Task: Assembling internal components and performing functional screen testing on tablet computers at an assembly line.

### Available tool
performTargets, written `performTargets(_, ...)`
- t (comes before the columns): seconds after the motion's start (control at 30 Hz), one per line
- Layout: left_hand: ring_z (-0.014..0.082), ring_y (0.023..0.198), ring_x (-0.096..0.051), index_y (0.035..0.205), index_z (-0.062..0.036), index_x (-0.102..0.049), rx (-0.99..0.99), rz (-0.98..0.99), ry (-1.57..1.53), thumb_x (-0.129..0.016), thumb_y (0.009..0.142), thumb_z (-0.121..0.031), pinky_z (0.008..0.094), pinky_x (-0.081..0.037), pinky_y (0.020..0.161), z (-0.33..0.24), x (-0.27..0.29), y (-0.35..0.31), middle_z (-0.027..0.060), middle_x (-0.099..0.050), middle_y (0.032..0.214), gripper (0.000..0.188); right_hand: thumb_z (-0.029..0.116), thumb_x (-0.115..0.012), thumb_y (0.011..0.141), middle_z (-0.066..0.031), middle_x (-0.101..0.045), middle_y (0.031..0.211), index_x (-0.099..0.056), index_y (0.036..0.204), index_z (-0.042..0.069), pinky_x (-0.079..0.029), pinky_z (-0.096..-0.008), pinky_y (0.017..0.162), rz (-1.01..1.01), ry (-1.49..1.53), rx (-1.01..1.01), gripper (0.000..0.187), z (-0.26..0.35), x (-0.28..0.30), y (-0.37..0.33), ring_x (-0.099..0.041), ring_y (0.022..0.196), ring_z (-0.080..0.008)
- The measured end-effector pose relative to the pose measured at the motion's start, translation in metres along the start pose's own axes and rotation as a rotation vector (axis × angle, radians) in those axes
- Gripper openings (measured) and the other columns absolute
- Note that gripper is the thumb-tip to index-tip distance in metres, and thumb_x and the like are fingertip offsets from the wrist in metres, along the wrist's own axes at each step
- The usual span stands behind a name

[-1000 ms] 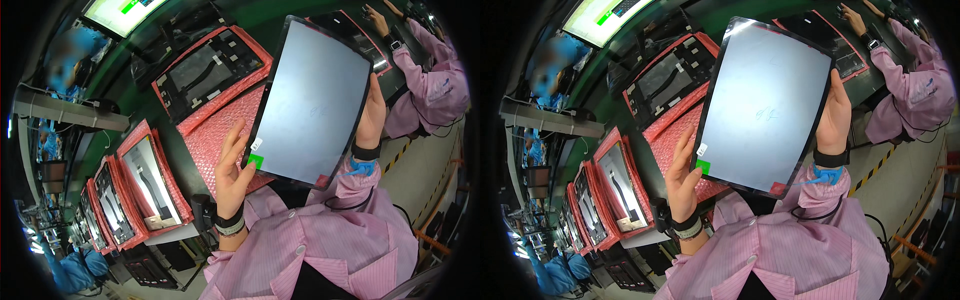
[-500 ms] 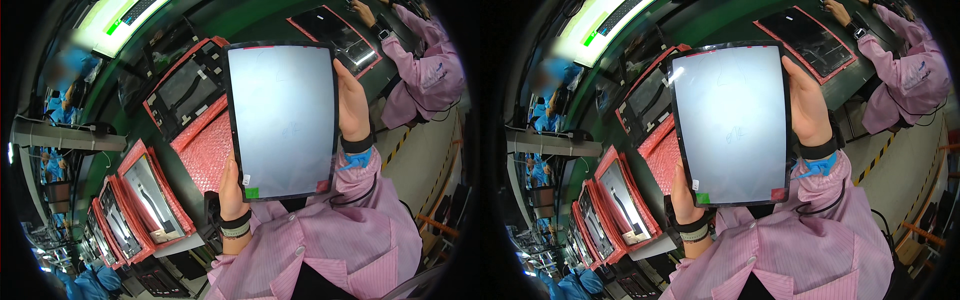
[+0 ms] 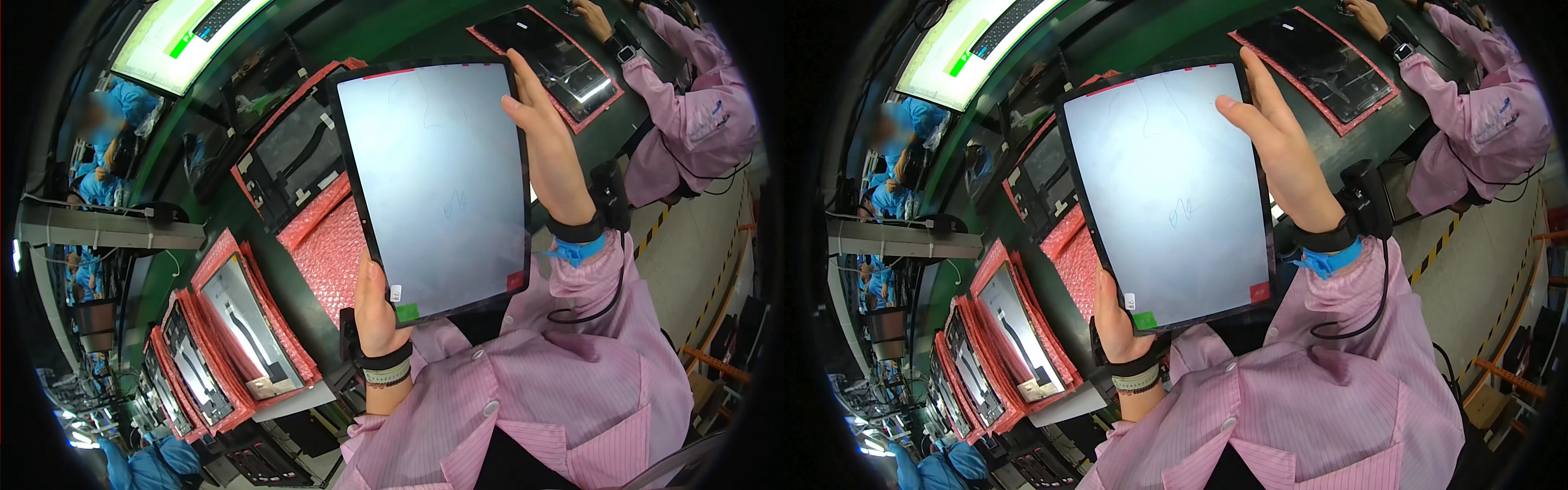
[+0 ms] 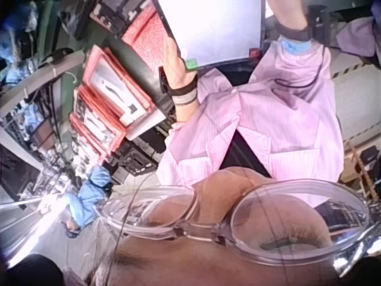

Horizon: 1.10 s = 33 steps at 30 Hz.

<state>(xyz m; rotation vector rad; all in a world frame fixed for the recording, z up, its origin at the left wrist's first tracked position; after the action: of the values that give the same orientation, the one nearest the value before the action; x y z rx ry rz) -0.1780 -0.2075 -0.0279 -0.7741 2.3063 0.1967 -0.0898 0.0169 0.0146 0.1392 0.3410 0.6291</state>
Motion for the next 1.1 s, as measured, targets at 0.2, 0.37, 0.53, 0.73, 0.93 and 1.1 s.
performTargets(0.2,0.02,0.111,-0.054,0.137,-0.0002,-0.037,0.03,-0.054,-0.032,-0.036,0.103,-0.026,0.0347,-0.044,0.095,0.001,0.003,0.002,0.0114,-0.053,0.127,0.043,0.019,-0.064,0.085,-0.0186,-0.025,0.149,-0.032,0.146,0.009,-0.024,-0.041,0.11,0.093,-0.522,0.304,0.069,-0.004,0.0,-0.005,-0.025,0.137,-0.033)
performTargets(0.37,0.0195,0.11,-0.055,0.136,0.0004,-0.038,0.033,-0.083,-0.027,-0.036,0.103,-0.025,0.0337,-0.045,0.093,0.001,0.005,0.004,0.0113,-0.053,0.127,0.042,0.019,-0.067,0.081,-0.0171,-0.025,0.149,-0.045,0.139,0.013,-0.024,-0.0472,0.11,0.202,-0.817,0.379,0.062,-0.001,0.002,-0.023,-0.019,0.14,-0.0383)
performTargets(0.53,0.0207,0.111,-0.055,0.137,0.0005,-0.038,0.035,-0.125,0.009,-0.036,0.103,-0.025,0.0342,-0.045,0.094,0.001,0.005,0.004,0.0117,-0.054,0.127,0.042,0.02,-0.07,0.076,-0.0187,-0.029,0.147,-0.054,0.132,0.011,-0.023,-0.0505,0.11,0.24,-0.883,0.39,0.058,0.006,0.001,-0.04,-0.019,0.14,-0.0401)
performTargets(0.73,0.0213,0.126,-0.045,0.147,0.0019,-0.022,-0.002,-0.04,0.135,-0.037,0.102,-0.02,0.0344,-0.038,0.104,0.006,-0.001,0.007,0.0138,-0.041,0.142,0.052,0.02,-0.073,0.072,-0.0181,-0.028,0.149,-0.051,0.135,0.013,-0.022,-0.0506,0.111,0.421,-0.968,0.401,0.067,0.006,-0.016,-0.052,-0.018,0.141,-0.0411)
performTargets(0.93,0.0222,0.122,-0.048,0.142,0.0021,-0.028,-0.015,-0.144,0.075,-0.038,0.102,-0.021,0.0358,-0.039,0.102,0.011,-0.006,0.005,0.0144,-0.044,0.138,0.048,0.018,-0.071,0.075,-0.0147,-0.039,0.142,-0.05,0.132,0.008,-0.037,-0.0466,0.103,0.54,-1.045,0.442,0.061,-0.007,-0.022,-0.083,-0.035,0.131,-0.0393)
performTargets(1.1,0.0238,0.111,-0.056,0.131,0.0024,-0.042,-0.084,-0.157,0.089,-0.035,0.103,-0.026,0.0369,-0.045,0.094,0.009,-0.005,0.007,0.0152,-0.055,0.126,0.041,0.005,-0.07,0.072,-0.0127,-0.055,0.125,-0.062,0.116,0.004,-0.044,-0.0418,0.093,0.51,-0.792,0.484,0.045,-0.02,-0.012,-0.117,-0.051,0.112,-0.0345)
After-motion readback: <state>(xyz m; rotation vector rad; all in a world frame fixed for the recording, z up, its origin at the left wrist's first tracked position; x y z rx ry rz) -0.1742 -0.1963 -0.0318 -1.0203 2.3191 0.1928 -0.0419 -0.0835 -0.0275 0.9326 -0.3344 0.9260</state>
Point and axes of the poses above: each hand's wrist, its own y-axis towards the middle knuckle, its own x-axis out of the back of the hand, z = x × y, the point moved 1 cm from there along y, towards the middle knuckle
